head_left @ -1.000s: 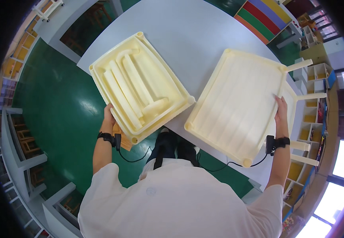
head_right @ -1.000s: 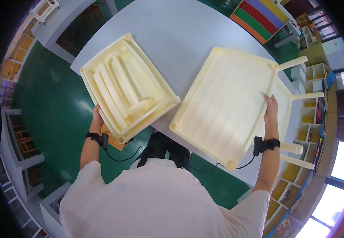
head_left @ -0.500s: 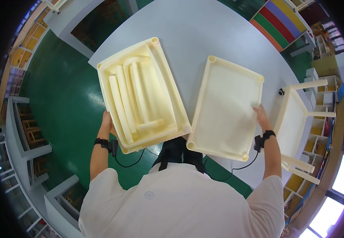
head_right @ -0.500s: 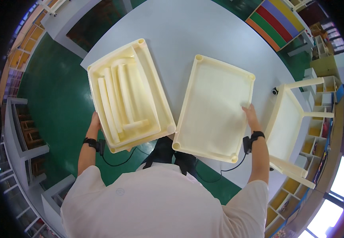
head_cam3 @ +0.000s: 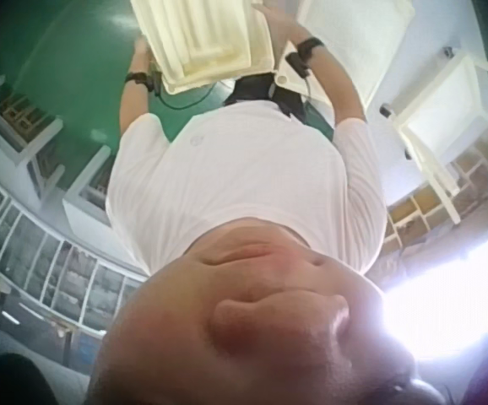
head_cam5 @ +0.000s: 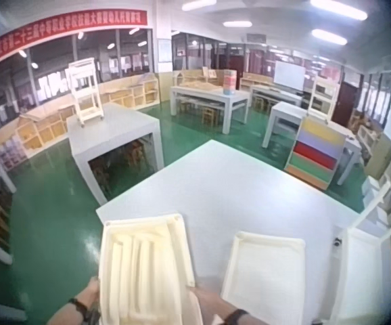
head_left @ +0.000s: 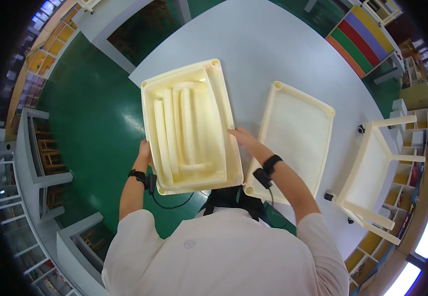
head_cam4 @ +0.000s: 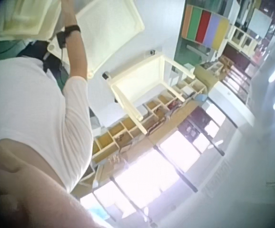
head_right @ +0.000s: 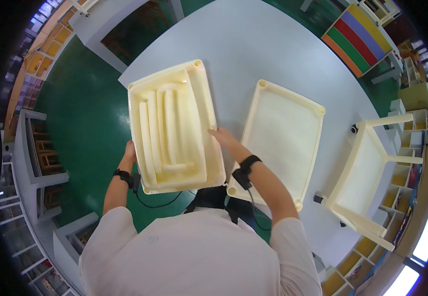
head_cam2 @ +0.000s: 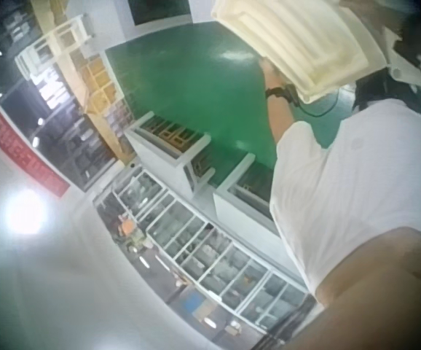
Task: The person disassembles a plastic rolling cart by pulling off the top tray, removing the support legs, and taking off the wheels, then placing all the components into one of the trays.
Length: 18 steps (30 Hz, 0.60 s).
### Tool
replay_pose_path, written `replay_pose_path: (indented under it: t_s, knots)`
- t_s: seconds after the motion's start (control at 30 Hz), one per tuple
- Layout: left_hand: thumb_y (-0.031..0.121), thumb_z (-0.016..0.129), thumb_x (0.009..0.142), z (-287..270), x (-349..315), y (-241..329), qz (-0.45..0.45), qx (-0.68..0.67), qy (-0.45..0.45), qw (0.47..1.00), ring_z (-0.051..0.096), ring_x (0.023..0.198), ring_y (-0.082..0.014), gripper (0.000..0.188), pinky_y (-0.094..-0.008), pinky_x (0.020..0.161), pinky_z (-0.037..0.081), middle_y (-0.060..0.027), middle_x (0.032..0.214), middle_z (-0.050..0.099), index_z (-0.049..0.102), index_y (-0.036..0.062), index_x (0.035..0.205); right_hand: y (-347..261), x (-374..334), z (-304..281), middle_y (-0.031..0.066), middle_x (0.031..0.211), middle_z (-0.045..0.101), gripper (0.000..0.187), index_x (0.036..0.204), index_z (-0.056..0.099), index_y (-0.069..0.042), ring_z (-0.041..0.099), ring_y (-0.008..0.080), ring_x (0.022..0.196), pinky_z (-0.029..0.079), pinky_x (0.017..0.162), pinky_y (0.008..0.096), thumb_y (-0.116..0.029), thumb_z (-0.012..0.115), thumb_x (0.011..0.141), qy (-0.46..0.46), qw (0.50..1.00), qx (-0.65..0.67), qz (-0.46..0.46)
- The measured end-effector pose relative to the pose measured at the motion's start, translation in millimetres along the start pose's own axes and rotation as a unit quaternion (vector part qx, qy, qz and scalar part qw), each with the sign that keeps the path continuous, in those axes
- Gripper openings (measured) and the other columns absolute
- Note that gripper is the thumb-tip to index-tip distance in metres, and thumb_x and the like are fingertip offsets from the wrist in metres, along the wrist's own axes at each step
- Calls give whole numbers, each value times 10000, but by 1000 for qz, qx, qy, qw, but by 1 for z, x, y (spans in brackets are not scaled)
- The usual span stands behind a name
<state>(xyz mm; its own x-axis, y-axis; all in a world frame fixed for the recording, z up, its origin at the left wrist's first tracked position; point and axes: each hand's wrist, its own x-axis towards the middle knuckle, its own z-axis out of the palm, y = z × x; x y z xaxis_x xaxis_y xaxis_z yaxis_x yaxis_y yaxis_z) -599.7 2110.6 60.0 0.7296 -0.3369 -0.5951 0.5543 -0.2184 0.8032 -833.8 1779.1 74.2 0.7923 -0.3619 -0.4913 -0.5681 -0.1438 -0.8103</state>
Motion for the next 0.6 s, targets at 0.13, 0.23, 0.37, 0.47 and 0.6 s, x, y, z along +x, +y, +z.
replay_pose_path:
  t_s: [0.13,0.23,0.37,0.47,0.6]
  knots:
    - [141,492,899,-13,-14,8,39,92,43,994,655,804,-259,338,-367,685,558,-205,994,628,526,-118,1112,-1,4,15,108,956,604,338,1097,546,22,590,202,798,484,693,353,-216,551,857,-100,899,389,175]
    - [174,507,883,-12,-44,41,6,46,24,999,658,760,-260,389,-368,602,545,-231,969,625,515,-162,1077,-25,-37,2,95,937,601,323,1124,532,17,588,179,768,483,674,328,-169,544,860,-83,906,366,197]
    - [190,471,916,22,-77,91,44,98,-46,993,660,784,-233,379,-341,641,553,-209,960,636,526,-149,1075,-38,-83,-45,61,985,596,354,1179,512,3,565,141,850,463,747,300,-165,538,868,-88,940,325,45]
    - [178,471,916,82,-87,102,58,114,-116,985,656,805,-217,347,-315,687,543,-181,981,640,539,-109,1100,-19,-117,-87,46,1012,596,349,1183,518,-4,549,117,898,449,775,283,-162,531,872,8,951,308,11]
    - [57,494,880,183,-110,85,56,78,-178,979,641,818,-207,301,-311,691,535,-161,1004,633,519,-86,1144,13,-180,-146,41,1031,598,323,1171,538,-10,549,107,918,446,788,262,-155,516,883,101,940,327,11]
